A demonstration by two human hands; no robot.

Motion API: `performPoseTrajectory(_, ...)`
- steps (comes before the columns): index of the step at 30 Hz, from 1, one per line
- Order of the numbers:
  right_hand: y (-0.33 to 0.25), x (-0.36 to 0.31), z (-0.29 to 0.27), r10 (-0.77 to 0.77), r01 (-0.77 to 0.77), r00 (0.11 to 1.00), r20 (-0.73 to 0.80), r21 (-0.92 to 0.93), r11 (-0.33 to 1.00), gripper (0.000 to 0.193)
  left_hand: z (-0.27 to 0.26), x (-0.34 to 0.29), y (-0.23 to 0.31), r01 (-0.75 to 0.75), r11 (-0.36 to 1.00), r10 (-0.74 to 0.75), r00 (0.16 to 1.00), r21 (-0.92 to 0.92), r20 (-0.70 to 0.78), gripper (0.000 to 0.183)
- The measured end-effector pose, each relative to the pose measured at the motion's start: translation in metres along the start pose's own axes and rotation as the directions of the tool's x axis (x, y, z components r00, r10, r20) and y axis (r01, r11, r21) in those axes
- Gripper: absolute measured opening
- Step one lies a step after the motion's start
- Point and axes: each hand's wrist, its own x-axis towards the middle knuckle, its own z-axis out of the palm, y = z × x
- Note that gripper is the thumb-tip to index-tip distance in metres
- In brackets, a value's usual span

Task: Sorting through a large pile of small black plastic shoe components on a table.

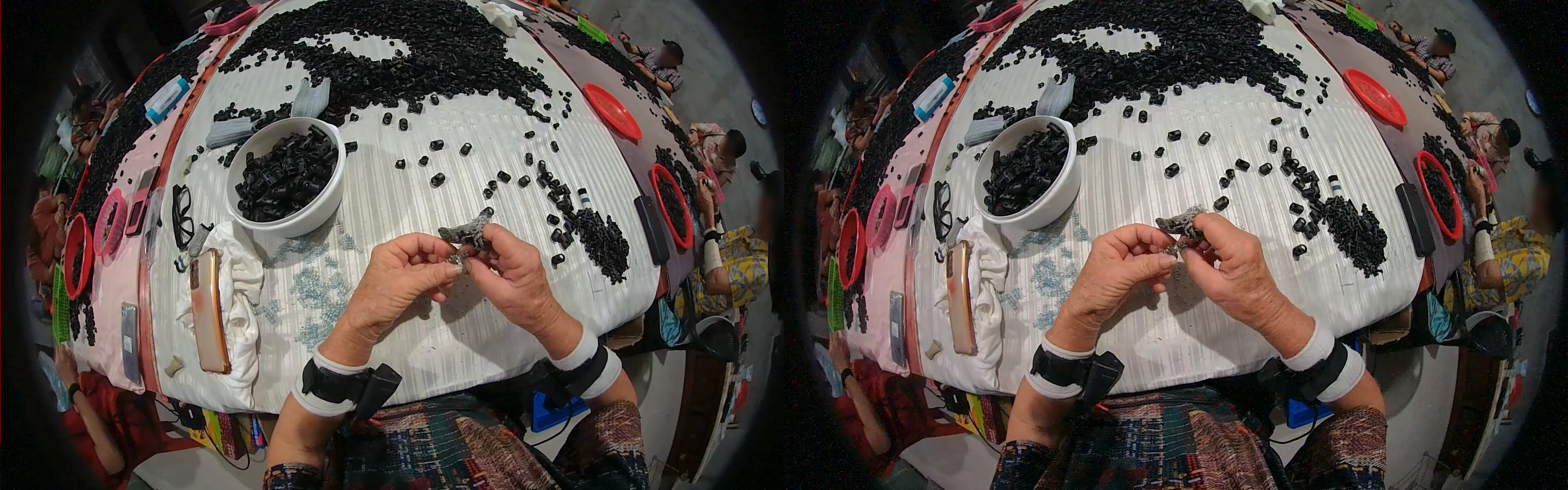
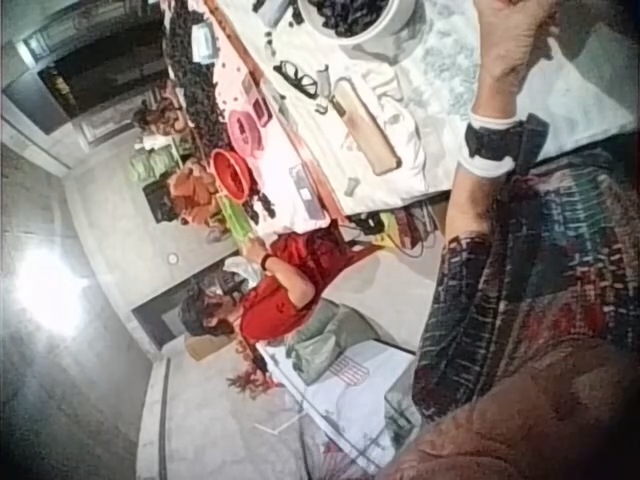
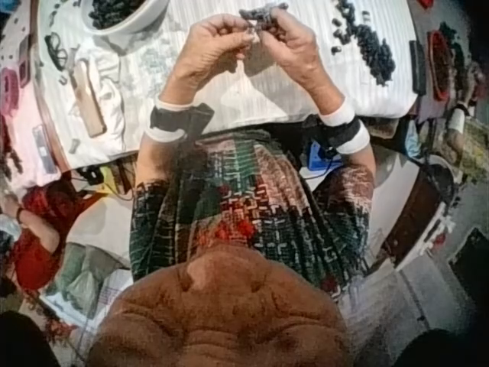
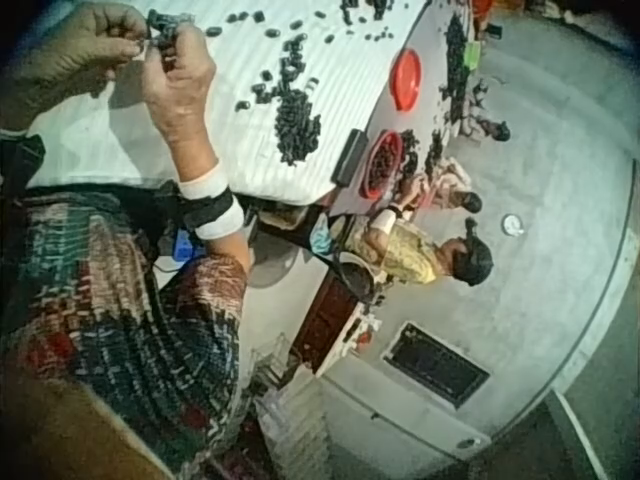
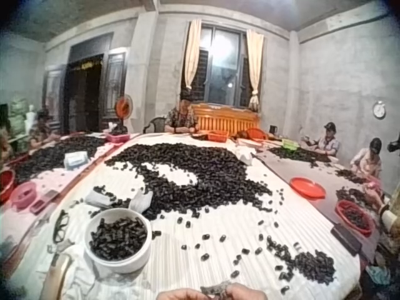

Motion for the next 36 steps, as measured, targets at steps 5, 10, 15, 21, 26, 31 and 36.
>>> performPoseTrajectory(5,-0.005,-0.001,-0.003,-0.072,0.072,0.997,-0.001,-0.125,0.99,0.019,0.004,-0.001,0.005,0.04,0.994,-0.031,0.995,0.098,-0.094,0.015)
performPoseTrajectory(10,-0.003,-0.002,-0.003,-0.094,0.086,0.995,-0.042,-0.155,0.984,0.019,0.002,0.001,0.006,0.072,0.996,-0.062,0.986,0.06,-0.156,0.018)
performPoseTrajectory(15,-0.003,-0.004,-0.002,-0.057,0.057,0.998,0.001,-0.17,0.984,0.019,0.0,0.001,0.006,0.057,0.995,-0.043,0.986,0.083,-0.162,0.02)
performPoseTrajectory(21,0.002,-0.005,-0.001,-0.075,0.074,0.997,-0.002,-0.155,0.985,0.017,0.001,0.0,0.004,0.003,0.992,0.019,0.984,0.128,-0.177,0.026)
performPoseTrajectory(26,-0.005,-0.001,0.001,0.008,-0.008,1.0,0.0,-0.071,0.997,0.016,0.003,0.0,0.004,0.004,0.995,0.012,0.986,0.096,-0.164,0.029)
performPoseTrajectory(31,-0.011,0.003,0.003,0.081,-0.081,0.997,0.015,-0.024,0.996,0.015,0.0,0.0,0.004,0.021,0.992,-0.01,0.996,0.127,-0.093,0.027)
performPoseTrajectory(36,-0.005,0.004,0.006,0.086,-0.086,0.996,0.006,0.035,0.996,0.015,0.003,-0.001,0.004,0.027,0.991,-0.016,0.996,0.127,-0.091,0.015)
